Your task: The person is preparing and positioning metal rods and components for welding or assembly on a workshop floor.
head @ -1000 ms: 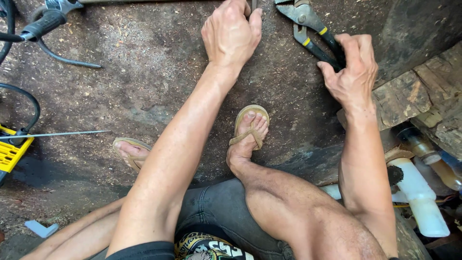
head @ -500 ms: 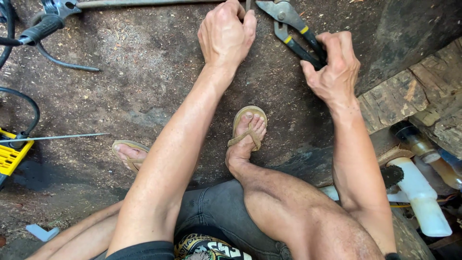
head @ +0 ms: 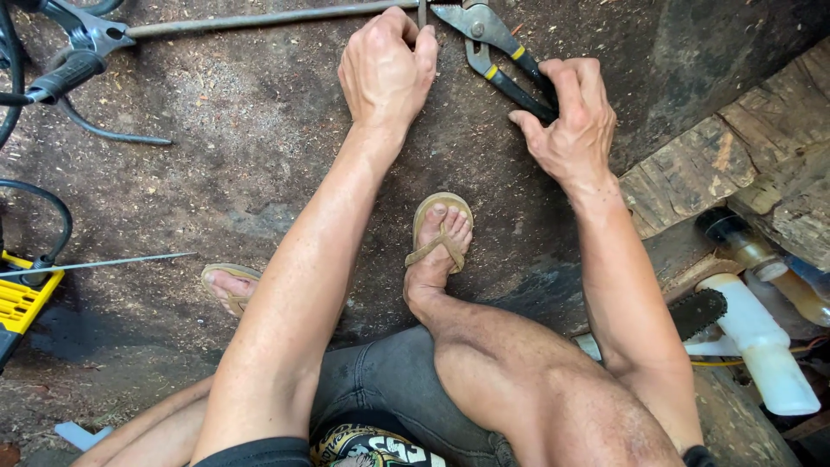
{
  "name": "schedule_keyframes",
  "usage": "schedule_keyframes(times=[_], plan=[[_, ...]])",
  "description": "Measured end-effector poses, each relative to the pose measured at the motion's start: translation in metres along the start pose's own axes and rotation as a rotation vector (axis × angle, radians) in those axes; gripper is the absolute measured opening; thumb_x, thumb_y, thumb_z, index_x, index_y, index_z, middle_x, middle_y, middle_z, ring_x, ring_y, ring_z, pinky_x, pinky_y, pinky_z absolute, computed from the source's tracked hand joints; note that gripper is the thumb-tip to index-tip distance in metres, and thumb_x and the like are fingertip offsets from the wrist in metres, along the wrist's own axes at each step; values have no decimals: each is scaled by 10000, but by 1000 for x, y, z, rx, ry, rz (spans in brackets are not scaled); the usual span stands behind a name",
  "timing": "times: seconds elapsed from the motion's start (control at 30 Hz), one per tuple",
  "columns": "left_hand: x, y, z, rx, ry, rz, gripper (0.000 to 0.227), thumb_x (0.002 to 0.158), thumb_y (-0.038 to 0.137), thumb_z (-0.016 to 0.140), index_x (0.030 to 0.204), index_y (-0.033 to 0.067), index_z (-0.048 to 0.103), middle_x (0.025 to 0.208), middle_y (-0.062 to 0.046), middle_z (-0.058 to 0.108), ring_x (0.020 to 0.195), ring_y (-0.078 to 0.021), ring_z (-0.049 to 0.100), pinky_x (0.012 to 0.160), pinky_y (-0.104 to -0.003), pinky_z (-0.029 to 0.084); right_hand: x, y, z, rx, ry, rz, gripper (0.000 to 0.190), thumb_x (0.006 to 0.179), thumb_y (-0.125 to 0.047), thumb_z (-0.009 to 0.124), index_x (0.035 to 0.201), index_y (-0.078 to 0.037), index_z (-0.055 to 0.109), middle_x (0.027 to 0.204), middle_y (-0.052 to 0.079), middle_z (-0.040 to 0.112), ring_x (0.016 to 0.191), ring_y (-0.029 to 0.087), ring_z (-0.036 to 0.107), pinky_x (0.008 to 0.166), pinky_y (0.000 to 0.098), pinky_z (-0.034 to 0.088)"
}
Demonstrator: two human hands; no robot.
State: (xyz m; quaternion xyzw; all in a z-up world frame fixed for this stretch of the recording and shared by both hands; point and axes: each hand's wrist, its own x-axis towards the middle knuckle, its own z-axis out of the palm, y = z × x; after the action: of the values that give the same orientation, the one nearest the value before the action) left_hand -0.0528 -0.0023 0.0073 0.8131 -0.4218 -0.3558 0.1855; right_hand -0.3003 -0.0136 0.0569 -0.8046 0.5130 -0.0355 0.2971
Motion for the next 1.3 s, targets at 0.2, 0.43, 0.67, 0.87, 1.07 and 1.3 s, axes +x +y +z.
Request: schedule_keyframes(times=[0.2, 0.43, 0.67, 0.87, 1.07, 1.3], plan=[[-1, 0, 0, 0, 18, 56, 262, 846, 272, 749, 727, 51, 675, 740, -148, 718, 689, -355, 696, 680, -502, 540, -9, 13, 15, 95, -16, 78, 584, 821, -121, 962, 1274, -43, 603, 1181, 130, 592, 1030, 294, 670, 882, 414, 589], [-6, -4, 13, 31, 25, 131, 228, 843, 247, 740, 743, 43, 715, 687, -168, 721, 648, -356, 703, 676, -500, 562, -119, 35, 18, 117, 33, 495, 557, 768, -142, 943, 1195, -12, 609, 1092, 104, 573, 959, 234, 638, 803, 369, 558], [-56, 35, 55, -26, -194, 4, 179, 863, 225, 700, 782, 66, 716, 633, -94, 707, 506, -203, 670, 523, -398, 569, -79, -2, 4, 648, 180, 776, 401, 914, -120, 778, 1262, 32, 650, 1076, 145, 714, 852, 179, 700, 717, 310, 603], [-98, 41, 50, -38, -167, 183, 231, 890, 257, 726, 776, 62, 680, 707, -94, 703, 580, -236, 685, 571, -406, 560, -13, -10, 34, 1065, 101, 667, 214, 955, -60, 730, 1132, 59, 720, 939, 156, 785, 743, 135, 743, 611, 260, 607], [-32, -11, -72, 237, -26, 662, 228, 860, 242, 867, 973, 117, 714, 986, -62, 691, 920, -257, 671, 791, -390, 544, 17, 10, 21, 926, 5, 714, 172, 944, -54, 707, 1092, 26, 741, 914, 106, 748, 698, 123, 705, 553, 236, 579], [38, -109, -163, 629, -126, 727, 152, 979, 157, 853, 1045, 101, 728, 1000, -63, 624, 956, -236, 584, 860, -384, 487, 37, 44, 26, 382, 195, 509, 177, 933, -85, 776, 1092, -8, 786, 893, 38, 664, 728, 114, 621, 656, 283, 513]])
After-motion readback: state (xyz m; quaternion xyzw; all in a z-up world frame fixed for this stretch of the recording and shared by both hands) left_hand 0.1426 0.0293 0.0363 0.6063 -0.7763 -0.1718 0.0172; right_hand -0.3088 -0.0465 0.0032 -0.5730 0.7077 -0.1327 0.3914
